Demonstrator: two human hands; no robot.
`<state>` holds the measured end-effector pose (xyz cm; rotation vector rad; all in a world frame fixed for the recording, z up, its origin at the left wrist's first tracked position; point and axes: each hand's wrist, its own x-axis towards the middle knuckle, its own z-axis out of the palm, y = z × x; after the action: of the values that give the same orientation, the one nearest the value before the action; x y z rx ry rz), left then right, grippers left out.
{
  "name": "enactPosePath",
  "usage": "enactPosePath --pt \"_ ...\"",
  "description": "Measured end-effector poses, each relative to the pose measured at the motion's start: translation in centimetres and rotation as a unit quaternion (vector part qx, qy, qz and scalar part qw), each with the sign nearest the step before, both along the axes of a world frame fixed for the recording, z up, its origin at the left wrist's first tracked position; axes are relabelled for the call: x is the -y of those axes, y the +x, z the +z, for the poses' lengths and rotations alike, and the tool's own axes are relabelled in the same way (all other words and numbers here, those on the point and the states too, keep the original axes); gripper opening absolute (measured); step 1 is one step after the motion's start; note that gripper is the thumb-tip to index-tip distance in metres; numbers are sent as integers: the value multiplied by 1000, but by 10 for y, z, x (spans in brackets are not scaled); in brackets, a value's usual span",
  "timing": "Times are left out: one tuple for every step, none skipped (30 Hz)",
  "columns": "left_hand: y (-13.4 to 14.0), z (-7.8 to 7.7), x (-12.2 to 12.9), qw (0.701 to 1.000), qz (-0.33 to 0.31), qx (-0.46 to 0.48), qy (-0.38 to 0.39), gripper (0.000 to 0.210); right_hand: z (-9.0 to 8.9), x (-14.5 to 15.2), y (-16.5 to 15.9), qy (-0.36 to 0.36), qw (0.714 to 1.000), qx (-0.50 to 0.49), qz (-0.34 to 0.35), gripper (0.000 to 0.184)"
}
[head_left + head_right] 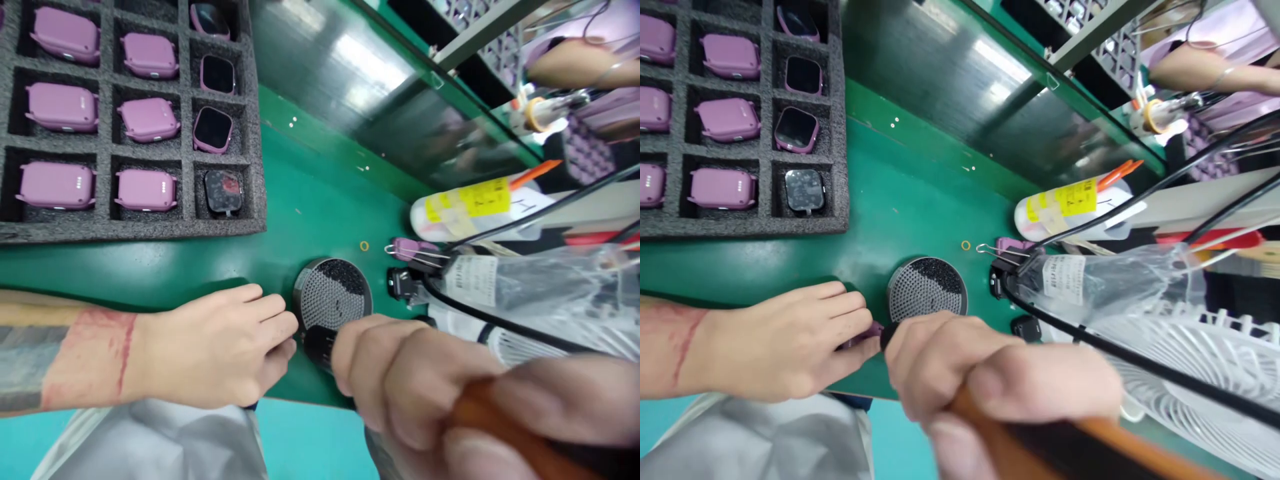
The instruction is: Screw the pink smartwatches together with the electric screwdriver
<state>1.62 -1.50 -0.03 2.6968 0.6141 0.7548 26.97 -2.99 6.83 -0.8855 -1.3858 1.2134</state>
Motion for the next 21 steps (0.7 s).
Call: enactPosePath --pt "0 0 0 1000 -4 -7 14 23 -3 -5 3 0 1000 -27 -14 20" --pt "0 -1 -1 1000 -7 -16 25 20 -5 -11 8 1 998 -58 -32 21" --pt "0 0 -1 999 -9 -22 32 18 -5 -19 14 -4 995 -83 -47 22" --pt "-1 1 -2 999 -8 -27 32 15 -5 -27 21 -11 991 -106 -76 22" --pt "-1 4 -2 999 -9 -30 22 12 -4 -36 26 -22 985 -125 -112 23" --pt "-3 8 -3 1000 -10 -26 -3 11 -2 -44 30 -35 978 -137 -151 26" --pt "-4 13 -5 999 -13 -12 -49 17 0 -51 31 -51 969 -147 -191 33" --pt "-6 19 -7 993 -12 15 -112 26 2 -58 30 -70 960 -154 -224 42" --pt "-8 26 -9 982 -1 51 -184 35 3 -62 27 -87 951 -157 -251 51" --pt "-10 33 -13 963 20 93 -251 42 5 -66 23 -102 944 -160 -270 59" --pt "-12 39 -18 942 51 136 -302 45 6 -67 19 -118 937 -163 -287 65" --pt "-13 43 -25 924 87 174 -328 45 7 -68 15 -134 930 -167 -300 72" --pt "-16 46 -34 915 125 201 -328 42 7 -68 12 -148 924 -169 -309 77" --pt "-19 48 -46 912 162 217 -307 35 6 -67 12 -155 921 -169 -315 82" --pt "-24 48 -62 914 192 223 -278 27 5 -65 13 -160 921 -168 -314 86" --pt "-31 49 -80 917 224 219 -245 19 2 -63 16 -159 922 -169 -309 88" --pt "-42 49 -101 918 254 212 -217 14 -2 -62 21 -156 925 -168 -302 88" --pt "-55 51 -123 916 283 207 -195 13 -5 -61 26 -150 929 -167 -294 84" --pt "-70 54 -145 911 314 203 -174 14 -9 -61 32 -146 933 -166 -284 79" --pt "-87 58 -167 904 349 197 -151 16 -12 -62 38 -147 936 -164 -274 72" --pt "-105 62 -187 895 385 188 -126 17 -14 -63 42 -147 939 -163 -264 66"
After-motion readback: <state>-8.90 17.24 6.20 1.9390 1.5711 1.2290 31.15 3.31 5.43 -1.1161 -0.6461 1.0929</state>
